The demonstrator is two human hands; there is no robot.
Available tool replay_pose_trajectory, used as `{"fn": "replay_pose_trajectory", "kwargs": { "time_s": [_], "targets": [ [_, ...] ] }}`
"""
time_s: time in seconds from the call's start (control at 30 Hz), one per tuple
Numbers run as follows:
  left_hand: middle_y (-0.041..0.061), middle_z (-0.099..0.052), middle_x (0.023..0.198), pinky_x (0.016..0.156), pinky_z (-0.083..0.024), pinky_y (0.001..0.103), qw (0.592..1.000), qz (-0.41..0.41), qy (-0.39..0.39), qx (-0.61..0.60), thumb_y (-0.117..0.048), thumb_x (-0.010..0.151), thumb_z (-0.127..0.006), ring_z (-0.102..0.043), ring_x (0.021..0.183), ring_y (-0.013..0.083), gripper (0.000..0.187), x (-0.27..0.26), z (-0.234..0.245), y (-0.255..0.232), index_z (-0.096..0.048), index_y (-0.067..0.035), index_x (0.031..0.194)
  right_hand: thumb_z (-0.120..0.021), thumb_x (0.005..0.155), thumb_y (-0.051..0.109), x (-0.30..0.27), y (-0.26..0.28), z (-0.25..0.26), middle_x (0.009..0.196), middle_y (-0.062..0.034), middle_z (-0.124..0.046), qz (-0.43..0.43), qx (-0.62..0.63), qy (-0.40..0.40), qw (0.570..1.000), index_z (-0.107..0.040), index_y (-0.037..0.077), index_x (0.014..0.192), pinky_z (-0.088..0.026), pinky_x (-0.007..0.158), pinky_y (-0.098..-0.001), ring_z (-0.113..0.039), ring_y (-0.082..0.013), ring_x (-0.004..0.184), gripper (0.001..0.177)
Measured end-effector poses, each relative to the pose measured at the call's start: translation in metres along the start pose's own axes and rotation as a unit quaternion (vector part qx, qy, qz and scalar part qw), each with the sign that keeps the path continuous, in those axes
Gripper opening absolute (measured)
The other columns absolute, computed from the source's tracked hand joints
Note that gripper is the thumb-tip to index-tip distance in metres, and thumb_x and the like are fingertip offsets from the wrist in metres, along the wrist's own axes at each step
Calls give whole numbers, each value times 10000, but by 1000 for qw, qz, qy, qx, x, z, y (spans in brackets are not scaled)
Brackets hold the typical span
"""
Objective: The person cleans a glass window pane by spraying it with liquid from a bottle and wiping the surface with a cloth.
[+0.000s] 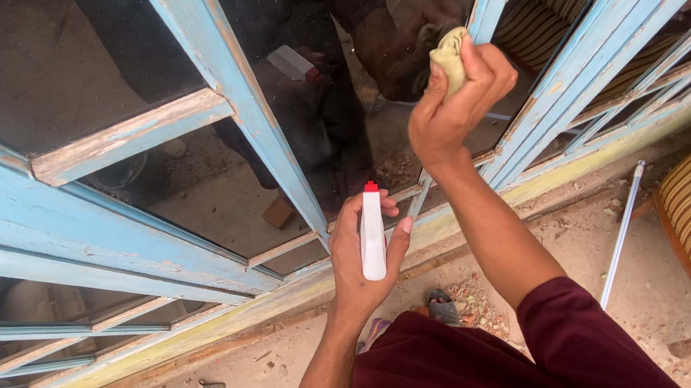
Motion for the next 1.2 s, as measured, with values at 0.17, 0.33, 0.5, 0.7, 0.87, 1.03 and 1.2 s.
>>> {"fn": "replay_pose_trajectory", "kwargs": {
  "time_s": [0.17, 0.33, 0.5, 0.7, 0.87, 1.03, 1.2],
  "targets": [
    [66, -586, 906, 592, -451, 238, 998, 50, -23, -12, -99, 733, -664, -579, 794, 128, 352, 4, -8, -3, -486, -17, 1025, -505, 917, 156, -7, 26, -2, 991, -97, -426, 108, 13, 22, 994, -436, 13, 1132, -278, 794, -370, -388, -227, 905, 267],
    [67, -581, 915, 682, -474, 250, 999, 11, -45, -9, -83, 766, -662, -579, 823, 133, 337, 4, -11, -9, -480, -17, 1042, -467, 919, 119, 7, 5, -2, 1035, -126, -414, -6, 29, -20, 999, -410, 30, 1184, -294, 853, -390, -386, -244, 962, 285],
    [74, -580, 931, 755, -470, 274, 998, -7, -64, 11, -81, 773, -656, -583, 831, 143, 329, 1, -12, -6, -471, -14, 1036, -519, 849, 80, -27, 46, -13, 969, -105, -440, 204, 93, 61, 973, -433, 53, 1142, -290, 772, -379, -409, -237, 878, 307],
    [77, -594, 905, 758, -476, 275, 996, 29, -88, 16, -99, 766, -660, -598, 832, 149, 332, -1, -1, -5, -481, -10, 1032, -532, 849, 72, 5, 31, -21, 992, -80, -424, 110, 118, 11, 987, -420, 65, 1190, -301, 772, -368, -396, -222, 883, 360],
    [81, -594, 907, 757, -475, 276, 993, 38, -105, 30, -112, 764, -659, -595, 831, 152, 335, -5, 10, -6, -487, -3, 1029, -589, 852, 113, -41, 56, -18, 958, -1, -414, 312, 117, 93, 938, -480, 155, 1153, -261, 744, -353, -396, -171, 861, 323],
    [75, -597, 912, 768, -472, 276, 991, 39, -120, 40, -122, 772, -656, -595, 840, 148, 339, -10, 18, -2, -483, -4, 1039, -627, 830, 72, -34, 64, -17, 973, 20, -459, 292, 103, 104, 945, -507, 161, 1139, -241, 761, -357, -408, -157, 875, 343],
    [72, -598, 918, 678, -472, 260, 989, 66, -132, 30, -118, 760, -655, -598, 812, 139, 343, -11, 24, 5, -482, -10, 1035, -623, 800, 46, -38, 78, -29, 967, -10, -465, 228, 134, 92, 960, -511, 132, 1165, -255, 778, -376, -415, -184, 876, 391]
  ]
}}
Point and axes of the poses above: each hand's wrist, its own x-axis towards the middle knuckle, its own z-axis out of the back of the hand, y = z × x, the point moved 5 cm from there along x, towards the middle knuckle
